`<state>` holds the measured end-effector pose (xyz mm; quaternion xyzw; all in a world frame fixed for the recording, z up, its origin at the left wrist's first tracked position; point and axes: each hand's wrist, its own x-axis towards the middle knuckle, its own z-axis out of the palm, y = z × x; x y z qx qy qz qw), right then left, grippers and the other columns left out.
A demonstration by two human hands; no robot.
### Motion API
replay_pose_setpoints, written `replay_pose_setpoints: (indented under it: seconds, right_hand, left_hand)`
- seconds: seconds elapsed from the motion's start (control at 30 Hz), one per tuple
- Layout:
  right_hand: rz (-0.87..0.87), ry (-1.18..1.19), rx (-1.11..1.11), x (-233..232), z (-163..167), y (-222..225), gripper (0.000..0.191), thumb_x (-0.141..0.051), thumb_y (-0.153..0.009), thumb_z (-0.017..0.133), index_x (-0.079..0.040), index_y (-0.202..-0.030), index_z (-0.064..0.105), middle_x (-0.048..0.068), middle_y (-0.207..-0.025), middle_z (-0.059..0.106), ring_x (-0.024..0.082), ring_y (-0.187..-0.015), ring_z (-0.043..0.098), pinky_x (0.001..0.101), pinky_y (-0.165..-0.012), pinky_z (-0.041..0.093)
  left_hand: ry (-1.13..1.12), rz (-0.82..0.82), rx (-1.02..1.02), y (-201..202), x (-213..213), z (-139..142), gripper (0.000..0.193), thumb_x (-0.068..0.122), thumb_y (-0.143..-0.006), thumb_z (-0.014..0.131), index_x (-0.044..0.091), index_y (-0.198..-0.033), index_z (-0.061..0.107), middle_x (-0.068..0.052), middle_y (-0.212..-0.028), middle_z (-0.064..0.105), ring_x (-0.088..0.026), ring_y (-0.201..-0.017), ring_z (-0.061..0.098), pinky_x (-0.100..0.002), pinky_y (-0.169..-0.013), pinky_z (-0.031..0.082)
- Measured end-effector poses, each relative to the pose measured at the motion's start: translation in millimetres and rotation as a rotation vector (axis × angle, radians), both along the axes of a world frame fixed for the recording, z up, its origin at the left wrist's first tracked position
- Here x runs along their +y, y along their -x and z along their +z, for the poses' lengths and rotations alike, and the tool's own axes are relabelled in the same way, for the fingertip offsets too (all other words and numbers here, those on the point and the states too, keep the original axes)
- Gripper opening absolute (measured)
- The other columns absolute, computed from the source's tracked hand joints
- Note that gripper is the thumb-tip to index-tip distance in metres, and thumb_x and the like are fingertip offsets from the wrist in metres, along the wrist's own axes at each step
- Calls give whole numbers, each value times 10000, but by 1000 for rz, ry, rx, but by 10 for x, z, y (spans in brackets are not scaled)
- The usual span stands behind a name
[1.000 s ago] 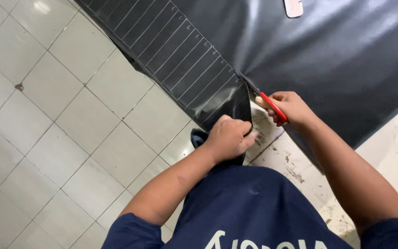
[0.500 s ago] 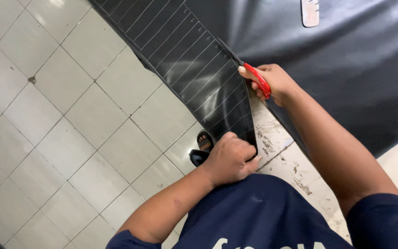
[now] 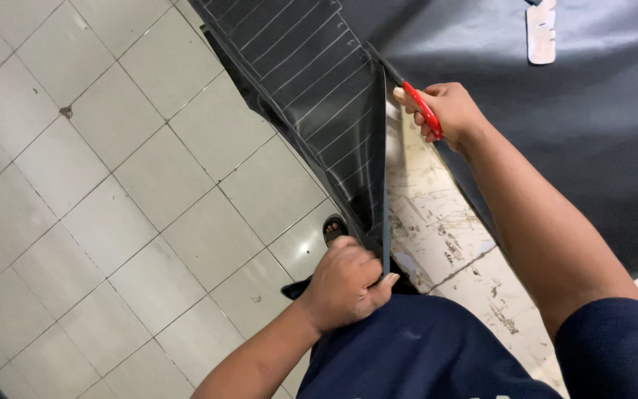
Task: The person marks a large black sheet of fabric using a wooden ruler and a pencil, then cuts along the marked lines with red-handled scissors. The person gathers the cut strips and places them on a nearby table.
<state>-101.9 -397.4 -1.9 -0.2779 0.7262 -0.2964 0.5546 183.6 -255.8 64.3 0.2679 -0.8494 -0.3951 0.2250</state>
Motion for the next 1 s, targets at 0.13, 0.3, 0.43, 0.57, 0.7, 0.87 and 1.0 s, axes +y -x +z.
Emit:
replay_pose_setpoints:
  seconds: [0.13,0.3,0.43,0.57,0.7,0.87,1.0]
  right_hand:
    - [22,71,-79,-169,-40,-61,497,-486,-850,814,-10,-908,683,-14,-603,567,75,-455,501,239,-422,414]
    - [16,76,-106,-442,3,-144,478,-461,-865,832,-19,-883,650,-17,-605,540,76,-465,477,238,-426,365]
    - [14,89,-31,-503,65,-253,464,-440,-866,824,-1,-903,681,-3,-611,560,79,-473,490,245,-425,382]
    - [24,91,-17,-658,89,-330,458,-443,-876,814,-2,-929,701,7,-619,579,83,-475,504,243,-428,397]
    - [-14,77,-101,-873,72,-439,512,-480,-887,801,10,-950,664,-12,-621,574,82,-471,504,240,-436,407]
    - [-54,96,-85,-979,53,-529,504,-474,-871,812,5,-963,683,-5,-616,556,94,-478,476,258,-444,375]
    - [-42,73,-27,-1041,51,-550,489,-477,-873,797,-6,-958,699,-7,-624,550,97,-481,485,258,-451,396]
  left_hand:
    - [17,40,-1,-204,-23,115,375,196,-868,764,85,-616,509,-84,-636,517,-290,-653,520,-418,-799,434]
    - [67,131,-12,-504,-78,321,341,171,-841,769,73,-641,511,-84,-633,506,-283,-637,524,-418,-767,434]
    - [124,265,-30,-838,-166,510,346,147,-832,774,67,-649,491,-77,-621,497,-285,-612,510,-419,-774,449]
    - [132,397,-68,-1143,-271,701,312,113,-806,759,73,-640,498,-56,-607,520,-261,-595,525,-412,-788,462]
    - [178,425,-113,-1302,-397,849,335,110,-794,761,73,-614,481,-48,-595,522,-245,-582,524,-407,-795,466]
    - [226,453,-122,-1545,-590,1002,288,105,-811,739,78,-644,506,-36,-619,552,-235,-603,545,-402,-809,467]
    - [242,473,-186,-1692,-685,1065,278,106,-783,750,91,-624,522,-27,-583,558,-222,-553,528,-404,-771,460]
